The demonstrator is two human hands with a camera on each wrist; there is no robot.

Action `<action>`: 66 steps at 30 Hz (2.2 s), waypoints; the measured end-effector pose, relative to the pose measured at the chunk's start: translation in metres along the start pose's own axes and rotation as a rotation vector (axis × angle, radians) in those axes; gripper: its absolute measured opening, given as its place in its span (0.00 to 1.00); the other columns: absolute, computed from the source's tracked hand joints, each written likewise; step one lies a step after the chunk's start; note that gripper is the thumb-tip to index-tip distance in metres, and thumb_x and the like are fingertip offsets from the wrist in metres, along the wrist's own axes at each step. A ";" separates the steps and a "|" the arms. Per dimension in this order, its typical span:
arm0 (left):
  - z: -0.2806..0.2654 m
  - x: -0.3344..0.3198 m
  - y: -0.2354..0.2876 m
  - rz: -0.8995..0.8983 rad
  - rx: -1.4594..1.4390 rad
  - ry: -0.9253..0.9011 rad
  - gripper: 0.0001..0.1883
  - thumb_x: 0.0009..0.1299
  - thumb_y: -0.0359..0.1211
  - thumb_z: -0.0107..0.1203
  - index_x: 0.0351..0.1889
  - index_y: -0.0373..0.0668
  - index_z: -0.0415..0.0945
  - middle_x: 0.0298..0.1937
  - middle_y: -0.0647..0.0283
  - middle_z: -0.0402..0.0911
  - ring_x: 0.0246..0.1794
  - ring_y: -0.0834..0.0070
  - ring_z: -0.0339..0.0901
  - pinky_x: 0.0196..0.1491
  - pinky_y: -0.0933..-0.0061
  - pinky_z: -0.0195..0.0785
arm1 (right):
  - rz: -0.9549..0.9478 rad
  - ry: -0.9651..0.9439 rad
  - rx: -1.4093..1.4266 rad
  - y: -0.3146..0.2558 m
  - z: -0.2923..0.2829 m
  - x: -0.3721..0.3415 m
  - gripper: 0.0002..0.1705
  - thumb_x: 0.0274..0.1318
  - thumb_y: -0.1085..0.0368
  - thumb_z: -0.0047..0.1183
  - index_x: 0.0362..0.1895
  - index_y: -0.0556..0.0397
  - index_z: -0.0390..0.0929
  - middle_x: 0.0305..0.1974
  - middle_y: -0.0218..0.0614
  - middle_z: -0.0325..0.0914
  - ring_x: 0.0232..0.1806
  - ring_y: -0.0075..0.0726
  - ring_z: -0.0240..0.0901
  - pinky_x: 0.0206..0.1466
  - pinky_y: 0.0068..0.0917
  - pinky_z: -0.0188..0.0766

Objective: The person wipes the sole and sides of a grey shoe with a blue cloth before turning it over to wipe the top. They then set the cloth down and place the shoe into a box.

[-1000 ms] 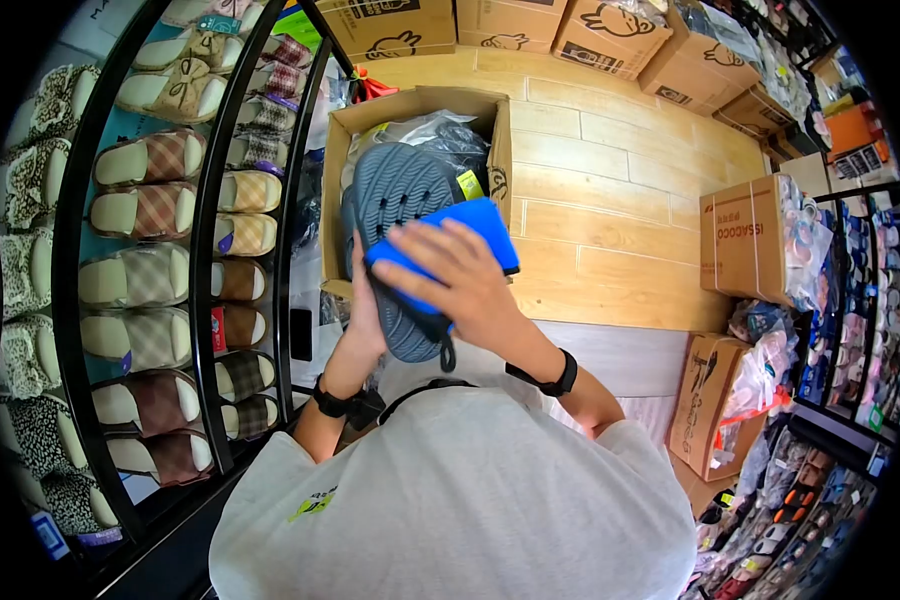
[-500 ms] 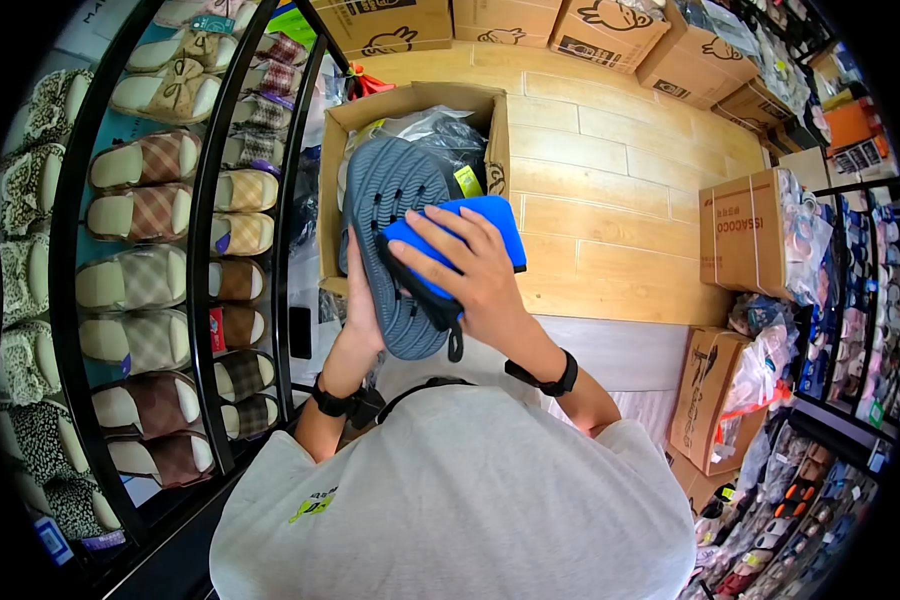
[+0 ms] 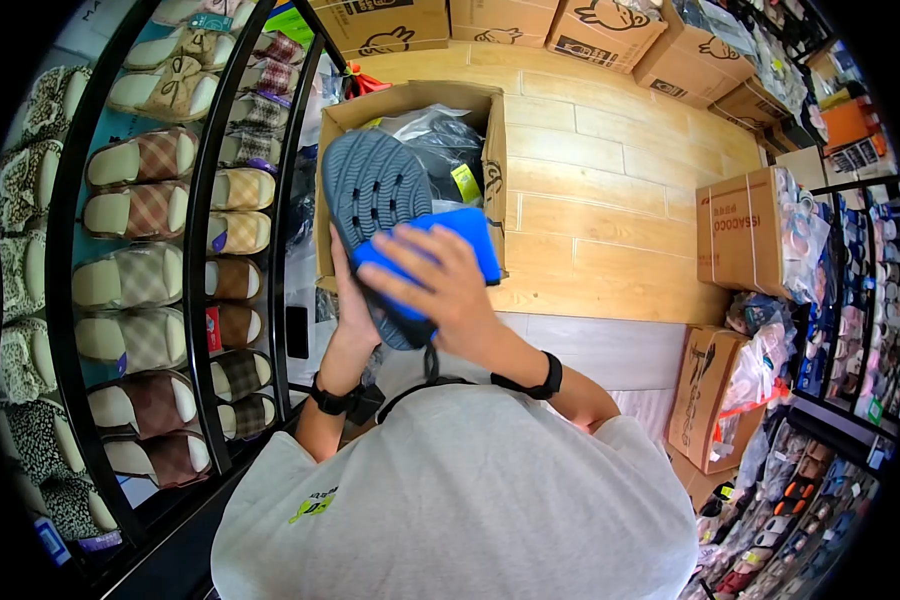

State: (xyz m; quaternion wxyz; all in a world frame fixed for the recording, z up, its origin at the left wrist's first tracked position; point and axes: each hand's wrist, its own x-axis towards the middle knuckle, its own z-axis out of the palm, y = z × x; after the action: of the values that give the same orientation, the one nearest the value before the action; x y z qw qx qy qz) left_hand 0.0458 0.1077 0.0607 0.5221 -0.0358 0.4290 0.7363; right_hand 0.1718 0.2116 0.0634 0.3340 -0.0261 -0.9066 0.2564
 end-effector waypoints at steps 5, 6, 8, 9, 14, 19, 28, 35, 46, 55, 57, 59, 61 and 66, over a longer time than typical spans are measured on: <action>-0.051 0.016 -0.034 0.345 0.208 -0.052 0.30 0.87 0.50 0.35 0.82 0.47 0.52 0.76 0.54 0.68 0.71 0.63 0.72 0.76 0.55 0.64 | -0.319 -0.105 -0.069 -0.002 0.009 -0.002 0.30 0.57 0.63 0.51 0.66 0.37 0.80 0.70 0.35 0.75 0.71 0.42 0.72 0.74 0.45 0.62; -0.046 0.010 -0.029 0.211 0.048 -0.086 0.31 0.87 0.53 0.35 0.81 0.48 0.55 0.76 0.54 0.68 0.71 0.63 0.72 0.76 0.54 0.65 | -0.243 -0.104 -0.043 0.004 0.000 0.003 0.33 0.54 0.64 0.54 0.68 0.37 0.78 0.71 0.35 0.74 0.72 0.42 0.70 0.74 0.46 0.63; -0.009 0.000 -0.002 0.026 -0.007 -0.016 0.48 0.78 0.72 0.34 0.77 0.41 0.63 0.71 0.57 0.73 0.66 0.67 0.76 0.68 0.58 0.73 | -0.049 -0.044 0.006 0.016 -0.011 0.010 0.35 0.51 0.61 0.62 0.68 0.37 0.80 0.71 0.35 0.75 0.71 0.46 0.70 0.73 0.50 0.63; -0.010 0.004 -0.005 0.062 -0.033 -0.061 0.45 0.78 0.71 0.35 0.75 0.44 0.66 0.70 0.58 0.75 0.66 0.68 0.77 0.68 0.60 0.72 | 0.024 0.048 0.051 0.017 -0.007 0.012 0.35 0.51 0.61 0.65 0.67 0.37 0.80 0.71 0.35 0.75 0.71 0.47 0.70 0.73 0.51 0.63; -0.047 0.020 -0.015 -0.044 -0.301 -0.453 0.40 0.83 0.66 0.32 0.80 0.46 0.59 0.72 0.55 0.71 0.67 0.68 0.75 0.67 0.58 0.74 | -0.050 0.015 0.018 -0.007 0.001 0.003 0.29 0.56 0.57 0.63 0.64 0.40 0.83 0.69 0.39 0.77 0.70 0.50 0.72 0.73 0.50 0.62; -0.057 0.029 -0.034 0.058 -0.090 -0.087 0.35 0.85 0.59 0.35 0.83 0.51 0.54 0.74 0.56 0.69 0.68 0.66 0.74 0.70 0.61 0.70 | -0.211 -0.089 -0.036 0.009 -0.004 0.004 0.29 0.58 0.58 0.58 0.66 0.37 0.81 0.70 0.34 0.76 0.71 0.44 0.71 0.74 0.50 0.61; -0.032 0.023 -0.022 0.388 0.298 -0.068 0.37 0.82 0.65 0.35 0.76 0.49 0.64 0.69 0.58 0.75 0.64 0.66 0.78 0.68 0.61 0.73 | -0.145 -0.042 -0.077 -0.012 0.013 -0.012 0.26 0.62 0.63 0.52 0.64 0.37 0.82 0.69 0.36 0.77 0.70 0.47 0.72 0.73 0.48 0.61; -0.018 0.015 -0.015 0.034 -0.131 -0.062 0.42 0.79 0.70 0.36 0.74 0.48 0.68 0.69 0.60 0.77 0.65 0.67 0.77 0.68 0.62 0.72 | 0.113 0.072 0.052 0.019 0.005 0.003 0.34 0.52 0.65 0.63 0.67 0.38 0.81 0.70 0.36 0.75 0.71 0.49 0.70 0.74 0.51 0.62; -0.021 0.013 -0.010 0.005 -0.107 0.030 0.41 0.80 0.68 0.38 0.76 0.47 0.66 0.69 0.58 0.76 0.64 0.66 0.78 0.70 0.62 0.68 | -0.132 -0.027 -0.049 0.019 0.006 -0.010 0.26 0.58 0.58 0.61 0.63 0.35 0.83 0.67 0.36 0.79 0.69 0.45 0.74 0.72 0.48 0.64; -0.025 0.029 -0.003 0.268 0.026 -0.040 0.41 0.79 0.68 0.40 0.76 0.46 0.67 0.70 0.63 0.76 0.67 0.68 0.75 0.73 0.63 0.64 | -0.288 -0.005 -0.101 -0.008 0.027 -0.020 0.28 0.60 0.64 0.52 0.66 0.36 0.80 0.69 0.31 0.76 0.70 0.40 0.73 0.73 0.45 0.62; -0.022 0.025 -0.001 0.216 -0.057 -0.003 0.41 0.79 0.68 0.40 0.76 0.46 0.67 0.69 0.63 0.77 0.66 0.67 0.76 0.73 0.64 0.65 | -0.314 0.001 -0.083 0.006 0.028 -0.016 0.29 0.60 0.64 0.52 0.66 0.35 0.80 0.69 0.32 0.77 0.70 0.41 0.73 0.74 0.44 0.62; -0.020 0.013 -0.003 0.173 -0.071 -0.039 0.42 0.79 0.69 0.39 0.76 0.46 0.67 0.70 0.61 0.76 0.66 0.65 0.76 0.72 0.63 0.65 | -0.108 -0.016 0.037 0.016 0.008 -0.007 0.29 0.59 0.63 0.56 0.67 0.35 0.80 0.70 0.34 0.77 0.70 0.44 0.72 0.73 0.48 0.63; -0.023 0.014 0.000 0.167 -0.124 -0.132 0.41 0.80 0.67 0.38 0.77 0.46 0.66 0.72 0.61 0.74 0.68 0.65 0.74 0.73 0.61 0.64 | 0.037 0.066 0.084 0.024 0.011 -0.006 0.32 0.55 0.65 0.60 0.67 0.37 0.80 0.71 0.36 0.75 0.71 0.49 0.71 0.72 0.53 0.63; -0.014 0.006 0.007 0.185 -0.133 -0.028 0.37 0.82 0.64 0.40 0.76 0.47 0.67 0.72 0.63 0.74 0.69 0.67 0.73 0.74 0.61 0.63 | -0.150 -0.016 -0.037 0.000 0.021 -0.024 0.33 0.55 0.59 0.57 0.68 0.37 0.79 0.71 0.34 0.74 0.70 0.47 0.72 0.71 0.50 0.65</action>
State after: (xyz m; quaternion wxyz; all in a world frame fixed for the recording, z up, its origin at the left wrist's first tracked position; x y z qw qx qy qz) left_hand 0.0317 0.1026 0.0533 0.4542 -0.0201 0.3733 0.8087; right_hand 0.1773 0.1971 0.0352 0.3447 0.0377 -0.9132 0.2142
